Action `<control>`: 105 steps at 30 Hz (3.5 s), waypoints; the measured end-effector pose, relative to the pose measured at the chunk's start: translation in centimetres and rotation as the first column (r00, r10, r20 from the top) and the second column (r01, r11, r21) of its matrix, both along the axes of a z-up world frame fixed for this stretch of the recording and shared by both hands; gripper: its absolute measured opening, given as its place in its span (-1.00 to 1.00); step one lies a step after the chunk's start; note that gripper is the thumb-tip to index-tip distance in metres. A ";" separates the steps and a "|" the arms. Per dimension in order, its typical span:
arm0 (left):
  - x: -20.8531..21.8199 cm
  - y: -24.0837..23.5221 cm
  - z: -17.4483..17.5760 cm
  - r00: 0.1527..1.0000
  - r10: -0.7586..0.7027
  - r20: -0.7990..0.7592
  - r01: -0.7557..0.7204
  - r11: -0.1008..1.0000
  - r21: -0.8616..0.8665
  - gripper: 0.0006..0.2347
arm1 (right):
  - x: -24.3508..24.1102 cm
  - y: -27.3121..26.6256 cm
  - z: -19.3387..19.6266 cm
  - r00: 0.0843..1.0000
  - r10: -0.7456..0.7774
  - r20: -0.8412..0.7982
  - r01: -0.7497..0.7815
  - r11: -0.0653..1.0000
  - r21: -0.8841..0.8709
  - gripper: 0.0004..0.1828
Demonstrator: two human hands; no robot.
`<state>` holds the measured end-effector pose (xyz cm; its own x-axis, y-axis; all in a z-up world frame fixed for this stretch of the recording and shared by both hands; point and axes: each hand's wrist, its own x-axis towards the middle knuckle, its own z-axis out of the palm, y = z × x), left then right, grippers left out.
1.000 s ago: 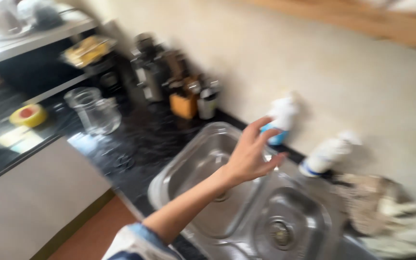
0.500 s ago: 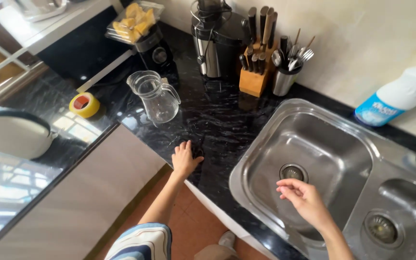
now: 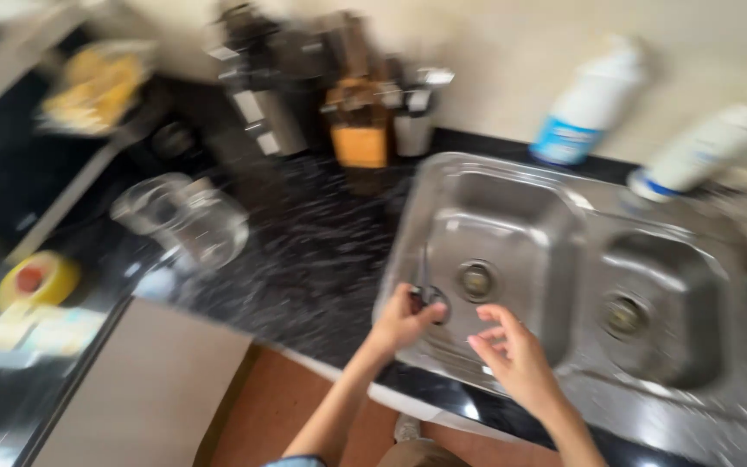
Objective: The person rinses plastic bottles under the kitchen tap, shakes water out of them, and carries them to a blue plastic bag hanging by the window. They then wipe the black countertop with a cloth, moving a tape roll aside, and finish by washing the cloth under running water in the sink.
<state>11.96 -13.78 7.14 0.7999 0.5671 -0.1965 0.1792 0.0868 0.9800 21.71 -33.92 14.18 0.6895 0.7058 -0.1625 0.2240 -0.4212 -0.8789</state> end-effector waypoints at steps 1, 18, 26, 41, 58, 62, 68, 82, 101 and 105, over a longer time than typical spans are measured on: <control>1.8 -2.5 1.8 0.997 -0.073 0.012 0.073 0.997 -0.014 -0.64 | 0.1 -1.1 0.6 0.996 -0.063 0.059 0.058 0.995 0.085 -0.56; 24.6 -44.2 7.0 0.654 -0.753 0.073 0.731 0.603 -0.318 -0.55 | 17.1 -42.6 1.9 0.632 -0.768 -0.101 0.689 0.498 0.527 -0.83; 29.8 -50.1 4.0 0.662 -0.745 -0.085 0.700 0.654 -0.286 -0.74 | 33.1 -63.5 12.9 0.416 -0.673 0.611 0.592 0.711 0.380 -0.75; 30.7 -41.9 3.4 0.916 -0.383 -0.117 0.327 0.885 -0.332 -0.77 | 69.7 -74.0 26.3 0.530 -0.785 0.320 0.296 0.525 0.798 -0.81; 53.9 -37.8 14.4 0.954 -0.226 0.194 0.060 0.784 0.618 -0.48 | 68.2 -69.0 11.4 0.661 -0.692 0.289 0.349 0.625 0.698 -0.90; 61.5 -35.7 15.5 0.925 -0.293 0.241 0.123 0.832 0.541 -0.77 | 53.9 -66.9 11.1 0.697 -0.674 0.247 0.334 0.609 0.720 -0.90; 56.0 -37.2 25.6 0.742 -0.278 0.610 -0.233 0.747 0.623 -0.87 | 48.4 -61.7 6.7 0.716 -0.543 0.439 0.356 0.825 0.439 -0.86; 38.2 -40.9 18.3 0.299 -0.930 0.212 0.847 0.361 0.391 -0.58 | 32.1 -49.8 6.0 0.847 -0.394 -0.357 0.531 0.647 0.548 -0.52; 54.5 -38.0 -7.4 0.981 0.149 0.121 -0.188 0.878 0.441 -0.56 | 34.4 -44.3 -6.7 0.598 -0.800 -0.044 0.799 0.600 -0.048 -0.67; 44.5 -45.2 -5.9 0.985 -0.093 -0.145 0.114 0.983 0.144 -0.41 | 35.5 -42.7 -6.1 0.637 -0.764 -0.103 0.771 0.634 0.060 -0.61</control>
